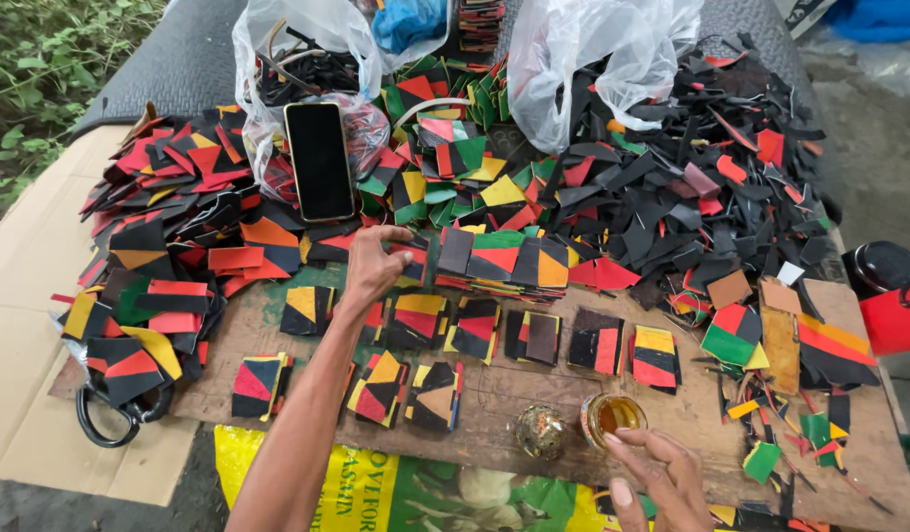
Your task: The person assembles small, colorful leather pieces into layered squares by applying adhesive from a small jar and pressing the pieces together. The person handles the pieces one at a time, aligns them, and stacks the completed units on the table.
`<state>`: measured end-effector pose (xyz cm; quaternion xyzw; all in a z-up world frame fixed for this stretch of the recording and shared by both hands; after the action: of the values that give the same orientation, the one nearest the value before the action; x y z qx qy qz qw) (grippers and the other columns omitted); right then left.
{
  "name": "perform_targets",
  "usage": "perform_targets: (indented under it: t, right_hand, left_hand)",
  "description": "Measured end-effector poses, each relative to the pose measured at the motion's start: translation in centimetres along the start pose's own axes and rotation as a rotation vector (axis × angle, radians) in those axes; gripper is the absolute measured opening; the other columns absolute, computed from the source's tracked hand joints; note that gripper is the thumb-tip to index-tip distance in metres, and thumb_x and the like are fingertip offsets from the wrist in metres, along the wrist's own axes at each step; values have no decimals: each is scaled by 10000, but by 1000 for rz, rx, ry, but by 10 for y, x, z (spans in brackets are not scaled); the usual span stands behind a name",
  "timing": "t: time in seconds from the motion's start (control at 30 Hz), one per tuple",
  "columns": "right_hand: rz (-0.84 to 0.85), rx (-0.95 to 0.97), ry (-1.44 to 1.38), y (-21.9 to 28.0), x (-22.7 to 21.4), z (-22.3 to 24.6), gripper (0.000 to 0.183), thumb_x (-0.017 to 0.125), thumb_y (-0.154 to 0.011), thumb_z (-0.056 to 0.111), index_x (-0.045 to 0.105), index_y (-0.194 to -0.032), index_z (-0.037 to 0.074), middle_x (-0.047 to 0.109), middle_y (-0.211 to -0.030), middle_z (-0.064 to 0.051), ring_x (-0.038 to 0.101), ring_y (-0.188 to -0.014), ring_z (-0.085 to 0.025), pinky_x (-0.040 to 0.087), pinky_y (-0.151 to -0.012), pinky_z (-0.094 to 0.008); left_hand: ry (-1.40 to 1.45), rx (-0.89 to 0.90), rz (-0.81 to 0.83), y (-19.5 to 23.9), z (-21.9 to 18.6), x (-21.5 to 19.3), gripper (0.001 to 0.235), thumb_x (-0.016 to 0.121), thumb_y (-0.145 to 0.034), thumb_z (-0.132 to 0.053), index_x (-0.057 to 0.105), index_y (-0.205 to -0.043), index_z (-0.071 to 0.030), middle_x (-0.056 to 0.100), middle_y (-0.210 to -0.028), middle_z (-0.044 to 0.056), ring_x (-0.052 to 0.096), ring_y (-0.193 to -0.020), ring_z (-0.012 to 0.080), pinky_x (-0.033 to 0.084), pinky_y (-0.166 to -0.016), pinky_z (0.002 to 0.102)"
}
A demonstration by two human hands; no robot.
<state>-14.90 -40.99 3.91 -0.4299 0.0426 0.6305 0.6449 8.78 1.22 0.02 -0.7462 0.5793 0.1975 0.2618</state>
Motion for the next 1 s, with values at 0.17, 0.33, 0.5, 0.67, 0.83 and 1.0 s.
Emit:
perform_targets:
  t: [0.17,0.33,0.5,0.67,0.83,1.0]
  right_hand:
    - [14,-13,9,-3,4,4,349,646,-870,197,726,-1197,106,689,-1190,-96,610,-1161,-272,430,-1091,-427]
    - [9,-31,27,2,6,1,349,640,-875,201,721,-1203,112,687,-1192,-89,615,-1156,-274,442,-1089,-428]
    - [1,-40,35,7,6,-16,353,638,-862,208,725,-1198,141,691,-1189,-68,629,-1160,-253,451,-1074,-406]
    - [8,-49,44,9,10,-19,347,639,-861,200,732,-1187,127,698,-1177,-58,630,-1157,-246,442,-1078,-401]
    - [21,-67,28,7,11,-8,344,633,-892,219,720,-1202,96,683,-1185,-77,618,-1143,-239,444,-1073,-397]
    - [41,-10,40,2,5,-5,350,620,-894,211,724,-1212,108,685,-1188,-79,615,-1154,-243,434,-1072,-402]
  left_hand:
    - [-38,-18,-3,1,-3,-2,332,751,-745,-63,773,-1075,-38,765,-1058,152,736,-915,255,566,-820,370]
    - [-407,82,-129,13,-31,-1,271,765,-674,-56,798,-943,-58,660,-1040,165,625,-977,335,486,-831,433]
    - [-458,166,-361,8,-24,-52,115,766,-802,-97,800,-910,-83,625,-1056,118,567,-1008,301,461,-882,423]
    - [-517,283,-168,2,6,-75,210,766,-795,-98,809,-1000,-80,625,-1045,106,549,-977,315,470,-861,419]
    - [-559,294,-75,6,16,-59,228,773,-797,-135,821,-1019,-113,643,-1010,102,550,-982,310,467,-882,429]
    - [-671,207,-16,2,29,-71,166,767,-812,-160,827,-961,-118,686,-1039,63,569,-1009,291,469,-912,435]
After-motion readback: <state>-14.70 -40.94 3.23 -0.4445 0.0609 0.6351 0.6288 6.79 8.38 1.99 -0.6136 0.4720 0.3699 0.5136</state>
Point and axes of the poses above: each hand's wrist, its own y-axis away from the middle knuckle, its own x-axis out of the palm, z = x × y, the point moved 8 cm from there along -y, towards the middle knuckle
